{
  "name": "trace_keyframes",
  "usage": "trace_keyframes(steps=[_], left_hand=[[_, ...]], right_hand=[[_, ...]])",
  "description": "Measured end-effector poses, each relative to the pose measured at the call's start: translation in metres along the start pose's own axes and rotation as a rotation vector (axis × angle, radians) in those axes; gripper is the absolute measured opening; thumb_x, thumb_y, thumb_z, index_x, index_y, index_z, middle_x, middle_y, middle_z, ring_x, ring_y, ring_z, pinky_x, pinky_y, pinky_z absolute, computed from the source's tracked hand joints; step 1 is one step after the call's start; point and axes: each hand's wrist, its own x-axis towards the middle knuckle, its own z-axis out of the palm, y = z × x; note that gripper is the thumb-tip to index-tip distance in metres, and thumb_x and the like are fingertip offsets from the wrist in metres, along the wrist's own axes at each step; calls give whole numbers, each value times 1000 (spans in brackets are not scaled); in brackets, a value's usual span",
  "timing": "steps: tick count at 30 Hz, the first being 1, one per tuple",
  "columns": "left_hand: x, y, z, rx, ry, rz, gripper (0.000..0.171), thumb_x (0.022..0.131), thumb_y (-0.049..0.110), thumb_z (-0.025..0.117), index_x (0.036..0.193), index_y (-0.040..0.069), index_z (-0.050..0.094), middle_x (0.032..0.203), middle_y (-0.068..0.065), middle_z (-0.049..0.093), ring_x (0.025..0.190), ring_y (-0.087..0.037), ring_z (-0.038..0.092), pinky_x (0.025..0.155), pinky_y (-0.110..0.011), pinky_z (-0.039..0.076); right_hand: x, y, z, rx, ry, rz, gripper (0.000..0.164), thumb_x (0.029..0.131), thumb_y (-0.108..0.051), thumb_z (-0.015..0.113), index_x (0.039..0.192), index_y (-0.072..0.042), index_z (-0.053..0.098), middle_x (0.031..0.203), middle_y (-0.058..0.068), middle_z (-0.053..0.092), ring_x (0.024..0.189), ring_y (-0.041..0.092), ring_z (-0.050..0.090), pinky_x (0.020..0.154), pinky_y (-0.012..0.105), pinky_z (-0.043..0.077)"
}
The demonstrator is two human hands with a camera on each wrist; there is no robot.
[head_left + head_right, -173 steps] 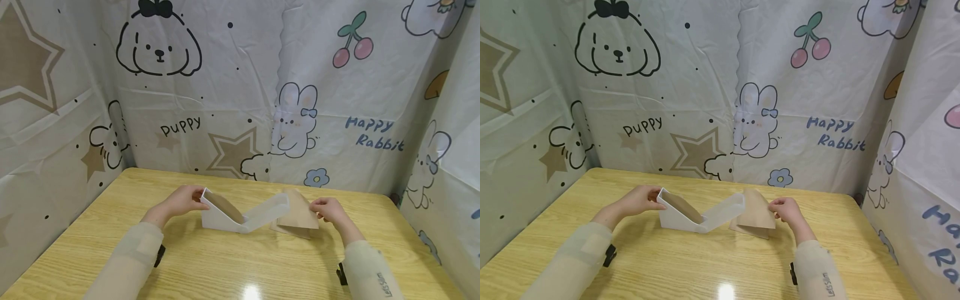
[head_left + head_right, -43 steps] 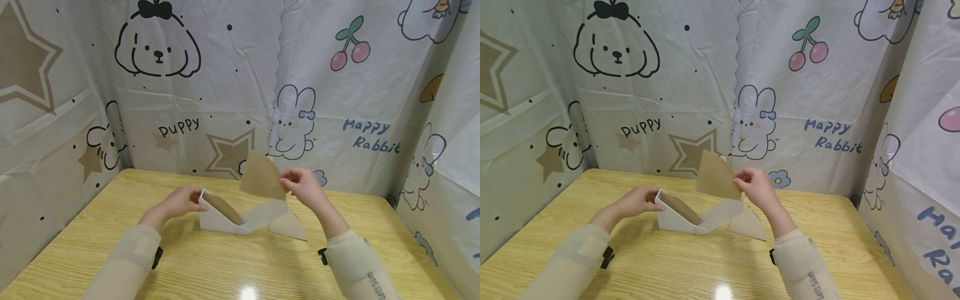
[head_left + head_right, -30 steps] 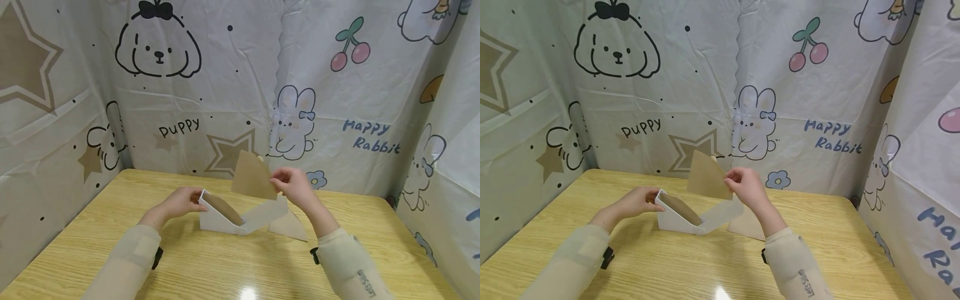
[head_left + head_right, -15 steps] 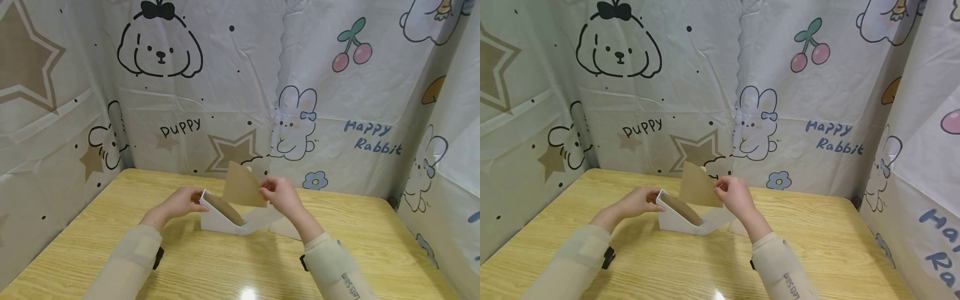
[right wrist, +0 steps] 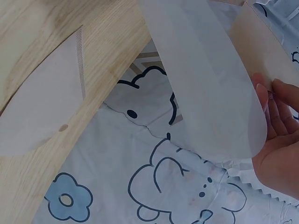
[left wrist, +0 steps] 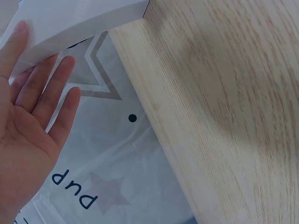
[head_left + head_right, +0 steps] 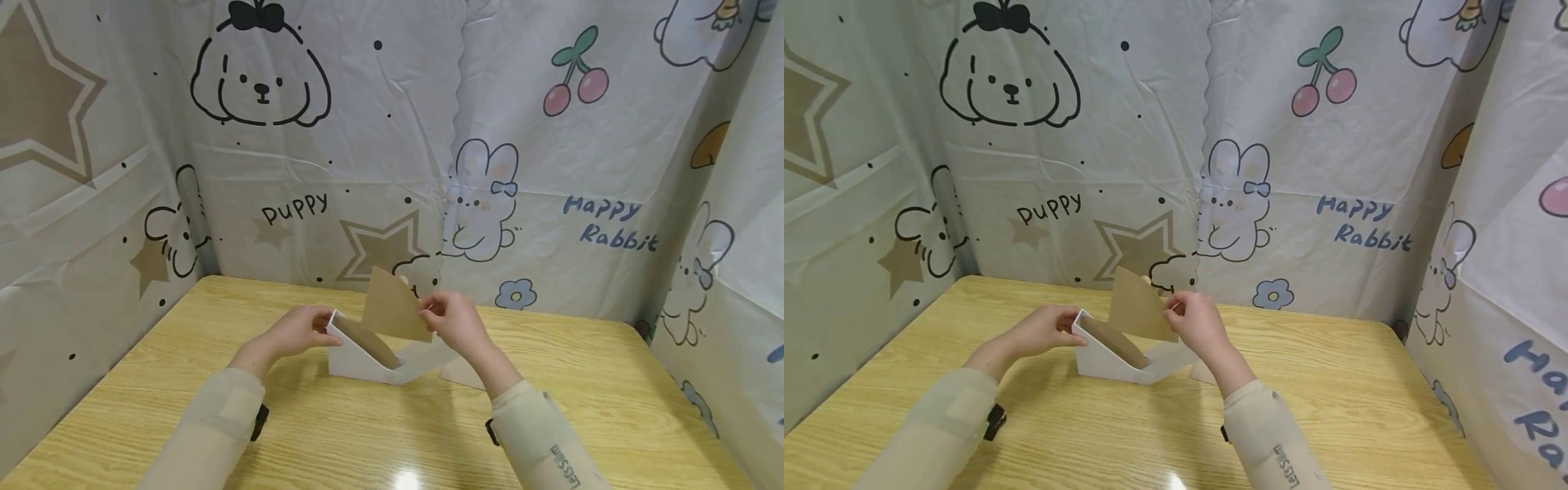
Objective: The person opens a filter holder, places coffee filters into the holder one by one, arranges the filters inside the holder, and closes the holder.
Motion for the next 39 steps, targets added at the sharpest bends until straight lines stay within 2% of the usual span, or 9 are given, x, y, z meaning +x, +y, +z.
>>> trace_keyframes(steps=[8, 15, 19, 25, 39], left_hand=[[0, 1, 1, 7, 8, -4, 24, 81, 21, 73, 98, 9, 63, 92, -4, 69, 85, -15, 64, 76, -33, 52], [1, 0, -1, 8, 7, -18, 24, 81, 22, 73, 98, 9, 62, 91, -3, 68, 85, -15, 63, 75, -32, 52], [1, -1, 0, 6, -1, -37, 23, 81, 23, 73, 97, 11, 62, 92, -1, 67, 86, -14, 63, 76, -32, 52], [1, 0, 0, 7, -3, -23, 23, 81, 22, 73, 98, 10, 63, 93, -2, 68, 86, -15, 63, 77, -32, 52], [1, -1, 1, 6, -3, -28, 29, 81, 23, 73, 104, 9, 63, 96, -4, 69, 89, -17, 63, 78, -33, 52]], right_hand=[[2, 1, 7, -6, -7, 9, 5, 85, -5, 65, 88, -1, 67, 66, 7, 63, 60, 21, 60, 55, 22, 48], [3, -2, 12, -23, -27, -9, 3, 85, -4, 65, 86, -3, 67, 64, 6, 62, 57, 12, 56, 55, 22, 46], [3, -5, 14, -37, -48, -13, 4, 85, -5, 64, 85, -4, 67, 64, 5, 62, 57, 15, 57, 55, 23, 45], [4, -8, 21, -61, -88, -15, 4, 86, -7, 63, 84, -5, 67, 63, 3, 63, 54, 10, 54, 51, 23, 44], [5, -10, 34, -119, -90, -45, 6, 79, -2, 63, 76, -6, 65, 61, 2, 64, 52, 8, 53, 54, 22, 43]])
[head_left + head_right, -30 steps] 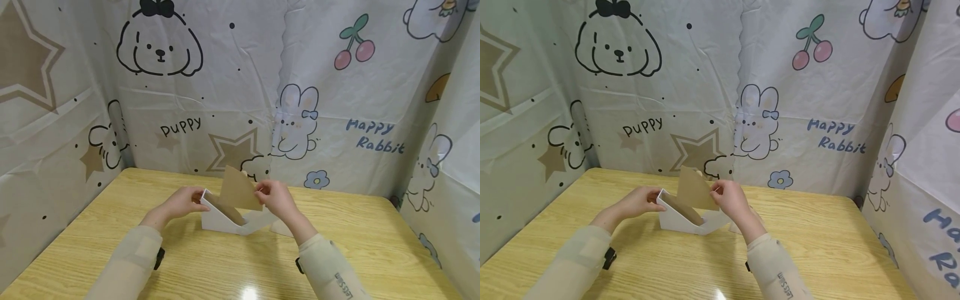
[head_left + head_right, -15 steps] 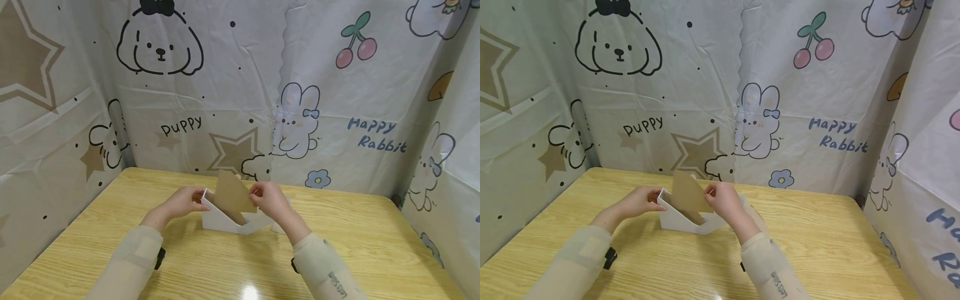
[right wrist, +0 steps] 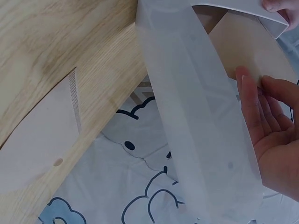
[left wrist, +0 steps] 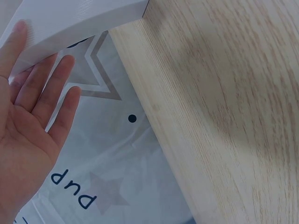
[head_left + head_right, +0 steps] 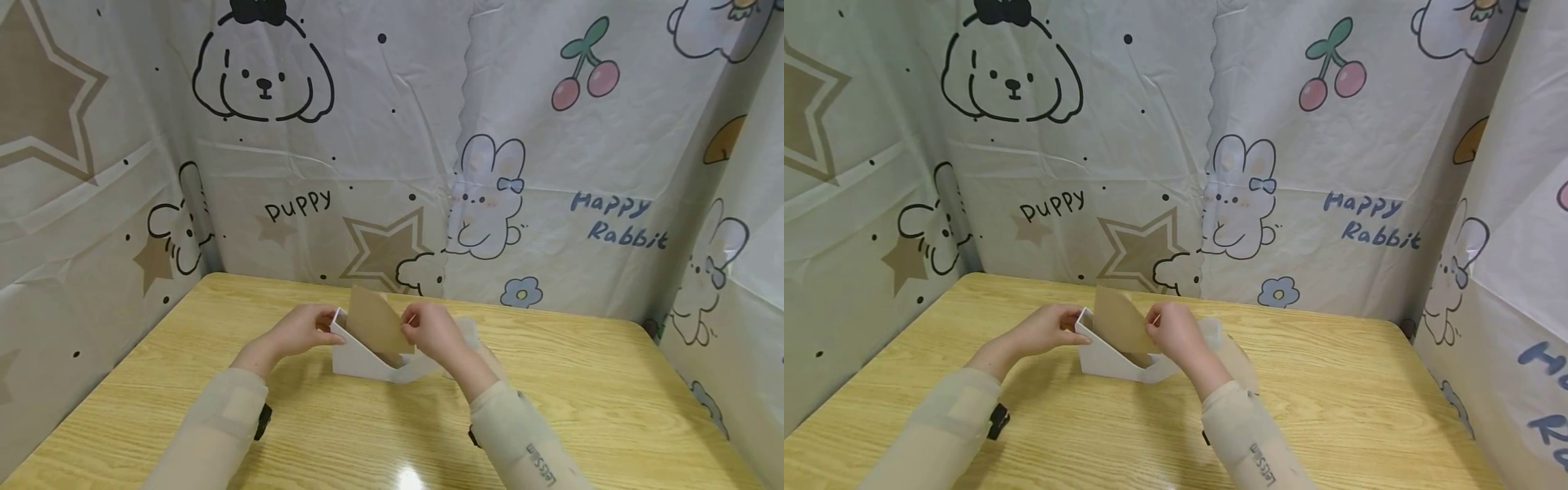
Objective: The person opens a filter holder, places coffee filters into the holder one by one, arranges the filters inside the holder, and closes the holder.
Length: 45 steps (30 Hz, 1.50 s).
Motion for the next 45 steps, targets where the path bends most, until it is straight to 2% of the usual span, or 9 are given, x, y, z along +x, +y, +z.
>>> trace_keyframes(steps=[5, 13, 23, 30, 36, 45], left_hand=[[-1, 0, 0, 5, 3, 9, 27, 81, 23, 73, 102, 10, 63, 95, -3, 69, 88, -16, 64, 78, -33, 52], [-1, -1, 0, 1, 5, 17, 23, 80, 21, 73, 98, 10, 63, 93, -3, 68, 87, -15, 63, 78, -33, 52], [0, -4, 2, -13, -3, -3, 23, 81, 22, 73, 97, 11, 61, 96, -3, 68, 89, -17, 63, 79, -33, 53], [-1, -1, 0, -12, -3, -9, 21, 81, 23, 73, 96, 12, 62, 95, -2, 68, 88, -16, 63, 78, -33, 52], [-1, -1, 0, -4, -7, -12, 22, 82, 24, 72, 98, 12, 63, 95, -2, 68, 89, -16, 63, 79, -34, 52], [-1, 0, 0, 5, -3, -17, 25, 82, 24, 72, 101, 11, 63, 97, -3, 68, 91, -18, 63, 80, -34, 52]], right_hand=[[1, -1, 4, -36, -3, 6, 7, 79, -3, 62, 75, -7, 65, 62, 1, 63, 54, 9, 53, 56, 22, 44], [2, -1, 10, -55, -42, 8, 8, 81, -3, 63, 74, -6, 64, 63, 2, 62, 54, 9, 52, 52, 20, 42], [3, 2, 18, -100, -90, 7, 9, 83, -5, 63, 74, -6, 63, 65, 3, 62, 52, 9, 54, 50, 20, 43], [4, -1, 23, -127, -98, -29, 8, 80, -3, 64, 72, -6, 64, 68, 4, 63, 61, 12, 51, 54, 21, 42], [5, 0, 27, -148, -111, -66, 8, 77, 1, 63, 71, -5, 64, 67, 4, 61, 59, 11, 49, 54, 22, 41], [6, 0, 30, -169, -132, -66, 9, 76, 2, 62, 70, -5, 64, 65, 2, 60, 59, 12, 47, 56, 23, 41]])
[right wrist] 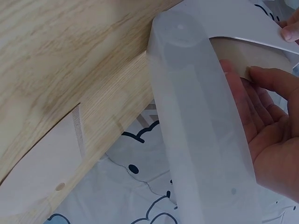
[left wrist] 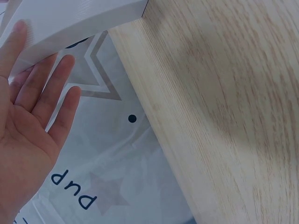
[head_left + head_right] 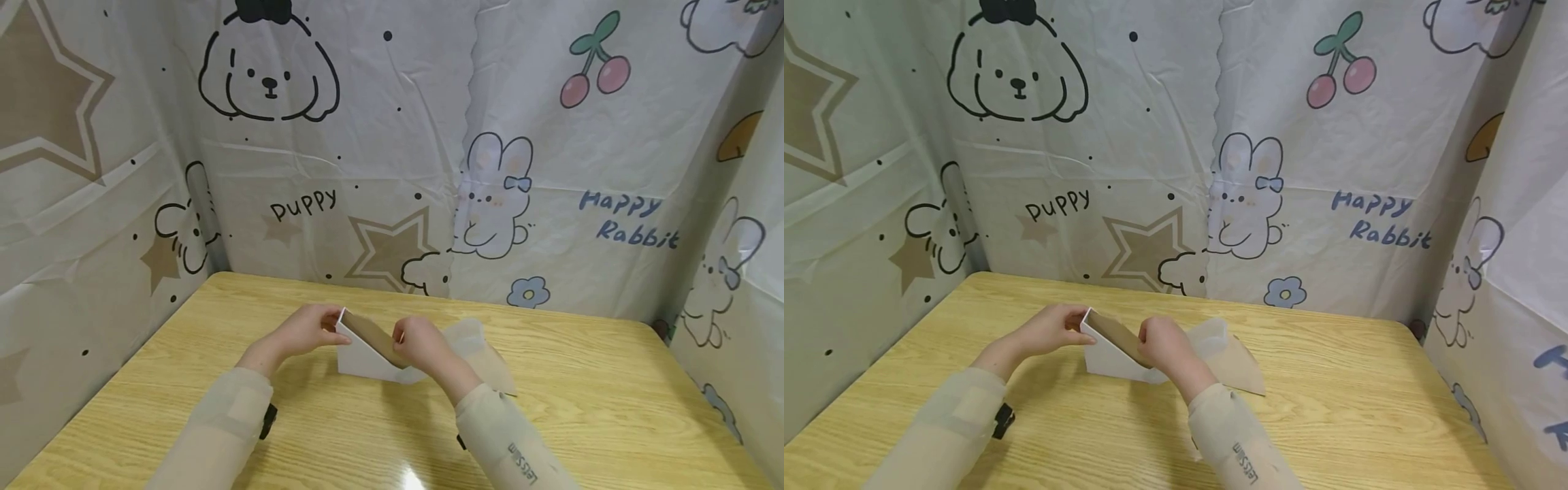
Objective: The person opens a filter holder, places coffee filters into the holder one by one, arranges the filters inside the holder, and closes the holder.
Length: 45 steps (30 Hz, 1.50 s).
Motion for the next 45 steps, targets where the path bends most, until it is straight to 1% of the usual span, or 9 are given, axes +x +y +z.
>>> trace_keyframes(steps=[8, 13, 19, 22, 28, 32, 35, 38, 45], left_hand=[[0, 2, 0, -11, -5, -7, 29, 82, 24, 72, 106, 11, 63, 99, -3, 68, 91, -18, 63, 79, -34, 53], [0, 2, 0, -12, -3, 4, 30, 82, 23, 72, 106, 10, 63, 98, -4, 69, 91, -18, 64, 79, -34, 53], [0, 2, 1, -18, -7, 27, 23, 81, 22, 73, 100, 11, 63, 95, -2, 69, 87, -15, 64, 78, -32, 52], [0, 2, 1, -27, -10, 31, 22, 82, 21, 72, 99, 11, 64, 94, -2, 69, 85, -13, 64, 77, -32, 52], [0, 0, 0, -25, -10, 15, 23, 82, 23, 72, 100, 11, 63, 94, -2, 69, 85, -13, 63, 77, -32, 52], [1, -1, 0, -25, -7, 12, 24, 82, 23, 72, 101, 11, 63, 95, -2, 69, 86, -14, 64, 78, -32, 52], [0, -1, 0, -28, -9, 12, 24, 82, 22, 72, 102, 10, 63, 95, -3, 69, 86, -14, 64, 78, -32, 53], [0, -1, -1, -26, -9, 13, 24, 82, 22, 72, 101, 10, 63, 95, -3, 69, 86, -14, 64, 78, -33, 52], [0, 0, 0, -30, -11, 10, 24, 82, 22, 72, 101, 9, 63, 96, -3, 69, 86, -14, 64, 78, -33, 52]], right_hand=[[0, -1, 2, -59, -35, 2, 7, 78, -2, 63, 73, -6, 66, 71, 3, 63, 60, 13, 48, 56, 25, 42], [0, -2, 2, -118, -49, 32, 4, 80, -7, 65, 76, -8, 67, 75, 3, 65, 60, 14, 49, 53, 27, 41], [0, 0, -4, -124, -38, 98, 6, 84, -17, 66, 80, -11, 66, 77, 0, 65, 63, 13, 53, 53, 27, 42], [0, 0, -16, -111, 22, 122, 10, 86, -23, 64, 82, -14, 66, 78, 0, 65, 64, 13, 55, 55, 27, 43], [-8, 2, -59, -12, 210, 139, 15, 89, -25, 61, 89, -11, 68, 84, 2, 68, 71, 15, 60, 60, 28, 47], [-14, 19, -82, 46, 287, 229, 21, 91, -28, 56, 98, -11, 66, 93, 6, 68, 75, 19, 61, 60, 29, 46], [-19, 42, -89, 17, 328, 303, 24, 91, -27, 55, 104, -9, 65, 99, 9, 67, 78, 23, 61, 58, 30, 45], [-23, 68, -86, -42, 290, 376, 28, 90, -25, 55, 109, -6, 63, 102, 13, 66, 80, 26, 62, 57, 33, 45], [-39, 118, -57, -136, -24, 514, 41, 87, -24, 62, 117, 3, 57, 117, 20, 62, 100, 35, 60, 78, 50, 48]])
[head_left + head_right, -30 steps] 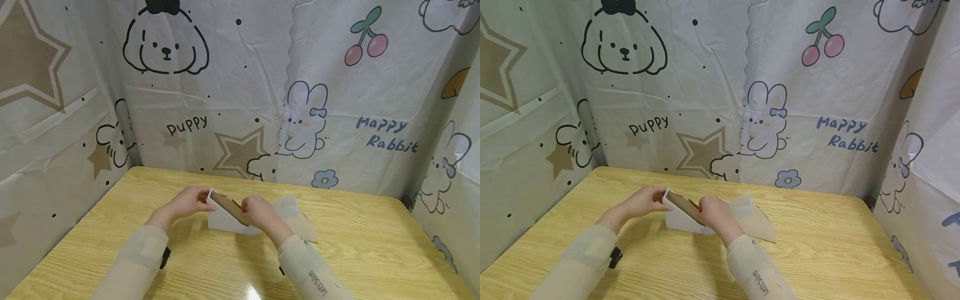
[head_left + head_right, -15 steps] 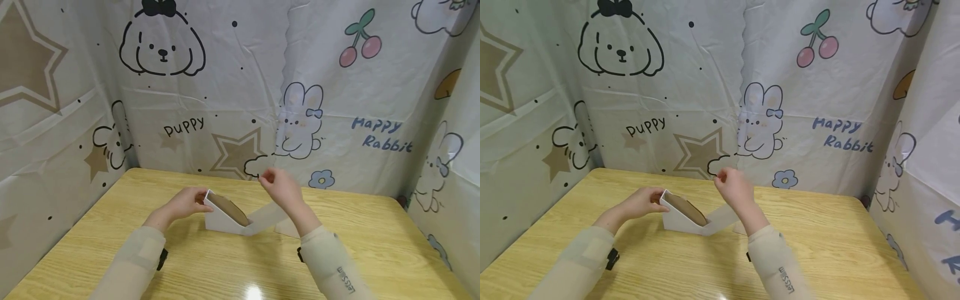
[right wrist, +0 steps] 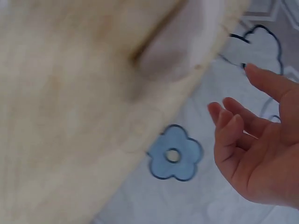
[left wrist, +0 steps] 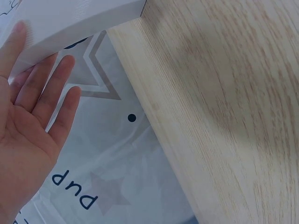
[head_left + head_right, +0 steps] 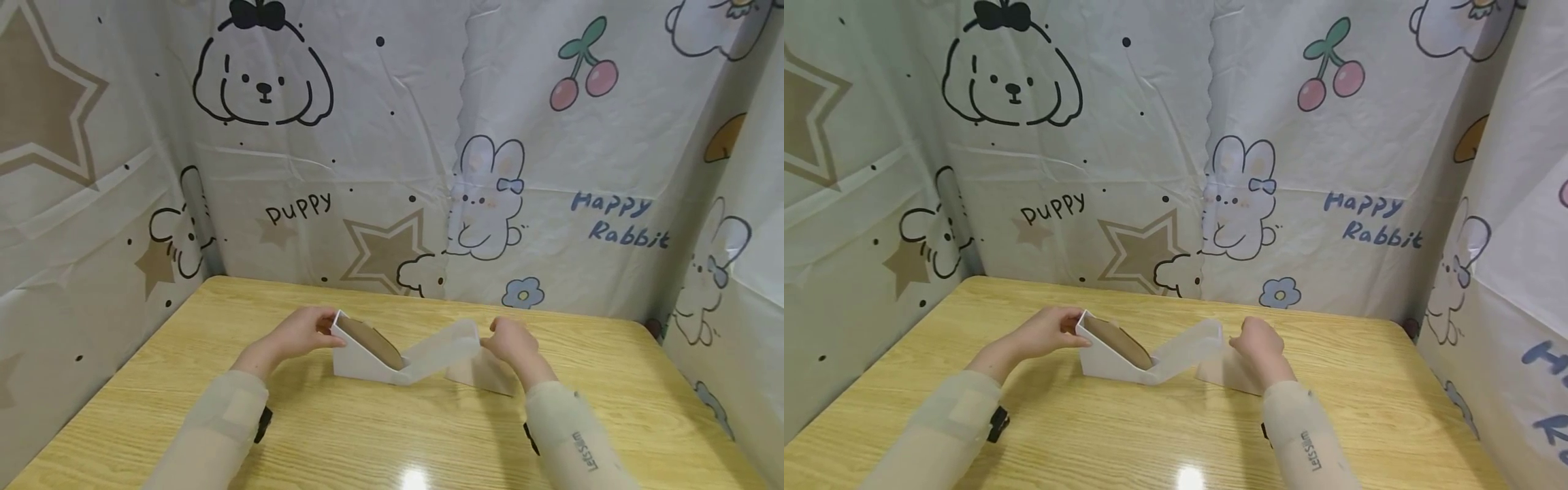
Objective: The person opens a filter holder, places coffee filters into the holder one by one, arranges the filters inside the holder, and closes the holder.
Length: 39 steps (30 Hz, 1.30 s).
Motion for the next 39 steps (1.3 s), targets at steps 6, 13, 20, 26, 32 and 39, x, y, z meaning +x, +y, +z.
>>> trace_keyframes(steps=[6, 13, 20, 26, 32, 39], left_hand=[[1, 0, 1, 1, 1, -11, 24, 82, 22, 72, 101, 10, 63, 95, -2, 69, 86, -14, 63, 78, -32, 52], [0, 1, 1, -1, 2, -15, 24, 83, 23, 71, 101, 10, 63, 95, -2, 68, 87, -14, 63, 77, -32, 52], [0, 2, 2, -14, 9, 0, 24, 83, 21, 71, 102, 9, 62, 97, -4, 68, 93, -18, 64, 79, -34, 52], [-2, 1, 3, -5, 26, 4, 27, 82, 21, 72, 104, 8, 61, 97, -4, 67, 96, -21, 64, 82, -38, 52], [-4, 1, 1, 9, 51, -34, 42, 81, 29, 73, 115, 9, 59, 106, -6, 66, 104, -26, 60, 88, -44, 49], [-7, 4, -4, -49, 111, -32, 51, 85, 32, 68, 128, 8, 54, 120, -11, 63, 113, -29, 57, 92, -45, 47]], right_hand=[[3, 25, 23, -26, -65, 6, 30, 76, -17, 69, 96, 4, 60, 92, 15, 64, 80, 26, 58, 71, 43, 49], [6, 36, 28, -7, -52, 19, 21, 76, -17, 69, 87, -1, 63, 83, 10, 63, 71, 21, 54, 63, 37, 45], [6, 36, 28, 43, -17, 14, 12, 74, -6, 55, 80, -3, 64, 83, 8, 65, 72, 20, 55, 61, 35, 45], [2, 35, 21, 157, 30, -38, 9, 75, -3, 51, 75, -3, 60, 75, 7, 59, 67, 18, 52, 57, 28, 41], [0, 37, 9, 246, 71, -85, 7, 76, -3, 58, 78, 1, 63, 62, 3, 55, 55, 13, 49, 51, 24, 41], [-3, 43, 1, 257, 86, -88, 8, 80, -5, 61, 80, 2, 63, 67, 6, 57, 60, 14, 51, 53, 25, 43]])
